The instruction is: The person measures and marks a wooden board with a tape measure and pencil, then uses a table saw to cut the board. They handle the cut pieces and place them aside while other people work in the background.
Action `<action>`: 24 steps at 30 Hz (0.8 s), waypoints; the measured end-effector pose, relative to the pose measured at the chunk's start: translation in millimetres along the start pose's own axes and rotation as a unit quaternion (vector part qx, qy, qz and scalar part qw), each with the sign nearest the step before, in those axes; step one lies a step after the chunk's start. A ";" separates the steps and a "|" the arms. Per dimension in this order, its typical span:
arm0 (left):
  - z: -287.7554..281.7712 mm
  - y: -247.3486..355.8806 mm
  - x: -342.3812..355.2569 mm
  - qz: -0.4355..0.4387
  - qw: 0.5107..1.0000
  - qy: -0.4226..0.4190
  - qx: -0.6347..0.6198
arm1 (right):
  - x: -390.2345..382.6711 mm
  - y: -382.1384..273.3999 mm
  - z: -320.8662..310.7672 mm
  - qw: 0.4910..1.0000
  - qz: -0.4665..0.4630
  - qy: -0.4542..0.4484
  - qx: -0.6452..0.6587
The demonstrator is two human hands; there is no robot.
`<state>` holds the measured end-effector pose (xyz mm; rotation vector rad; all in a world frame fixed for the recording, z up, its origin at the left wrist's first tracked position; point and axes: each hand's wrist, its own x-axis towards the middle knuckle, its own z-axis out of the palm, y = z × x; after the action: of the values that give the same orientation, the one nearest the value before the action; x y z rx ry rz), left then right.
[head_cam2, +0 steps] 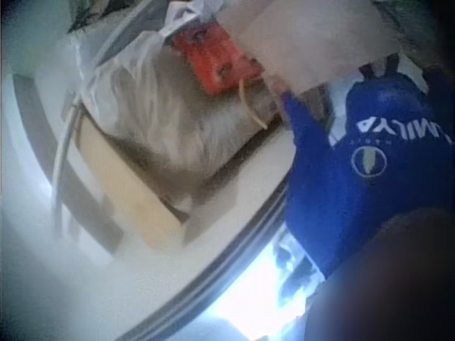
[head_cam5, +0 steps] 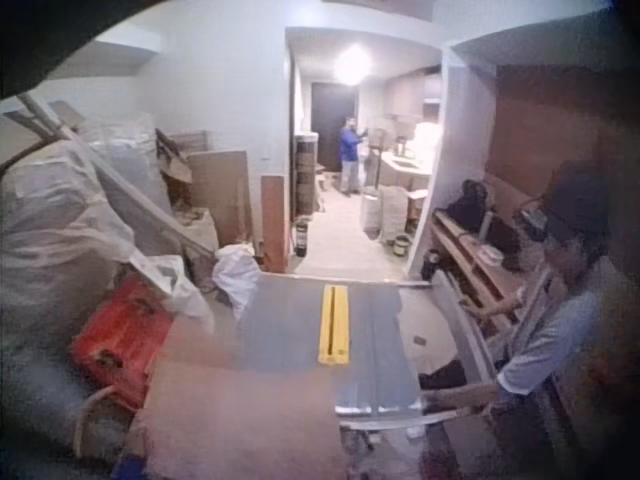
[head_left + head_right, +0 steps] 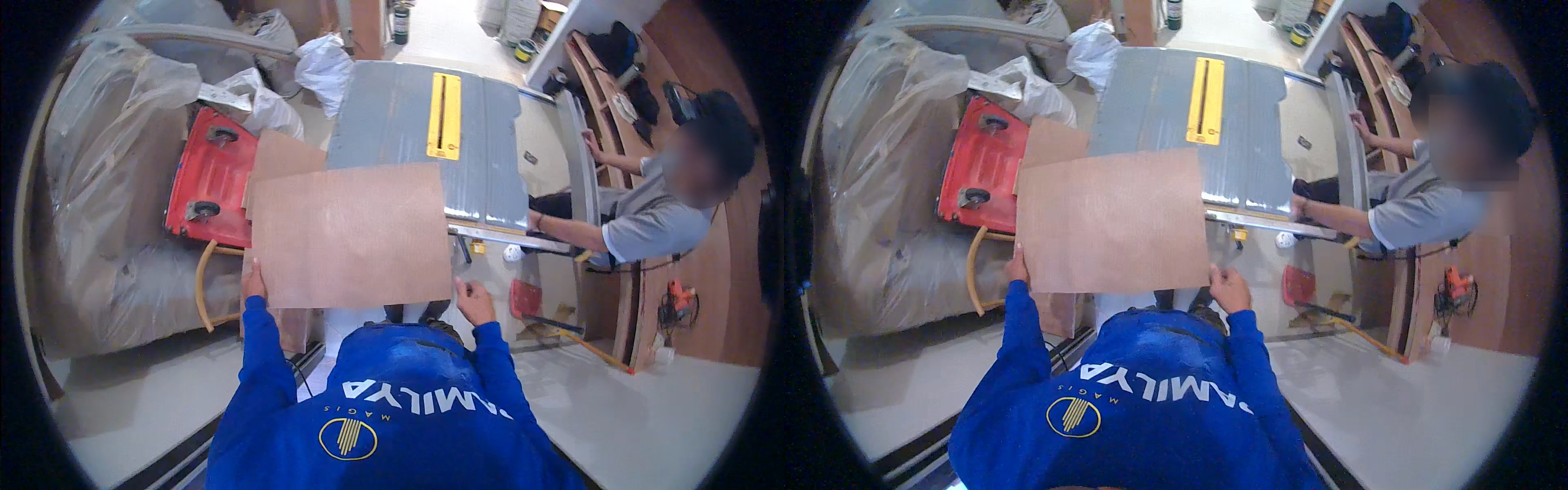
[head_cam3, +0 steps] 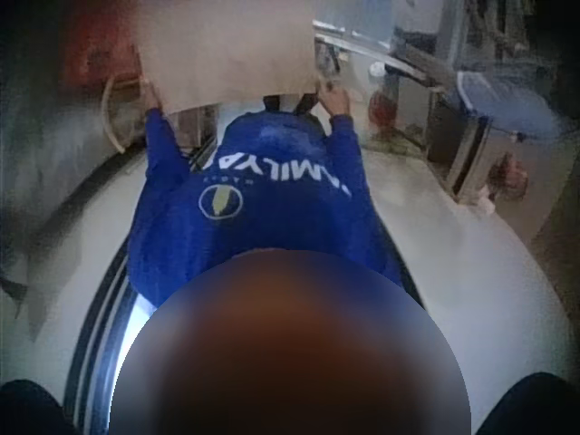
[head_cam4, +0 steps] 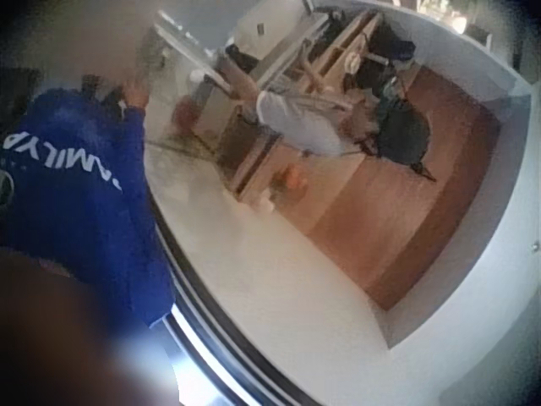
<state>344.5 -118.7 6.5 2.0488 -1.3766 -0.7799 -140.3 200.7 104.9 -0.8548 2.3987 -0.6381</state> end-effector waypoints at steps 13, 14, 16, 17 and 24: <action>-26.0 1.9 3.4 -0.050 0.998 -0.033 0.001 | -7.3 9.7 51.1 0.919 0.097 -0.163 0.346; -29.3 3.6 -0.1 -0.055 0.998 -0.026 0.028 | -8.4 10.0 51.4 0.913 0.095 -0.162 0.361; -37.8 5.6 -12.6 -0.060 0.998 -0.024 0.004 | -10.7 10.7 52.5 0.908 0.090 -0.172 0.370; -41.8 7.1 -19.0 -0.069 0.997 -0.028 -0.011 | -12.1 11.0 53.2 0.909 0.087 -0.184 0.364; -58.3 20.4 -47.4 -0.098 0.985 0.031 0.141 | -19.0 14.4 52.3 0.912 0.108 -0.209 0.336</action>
<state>359.3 -74.0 68.6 2.4354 -1.3257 -0.6216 -102.5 210.3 62.7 -0.3661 1.6746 -0.9901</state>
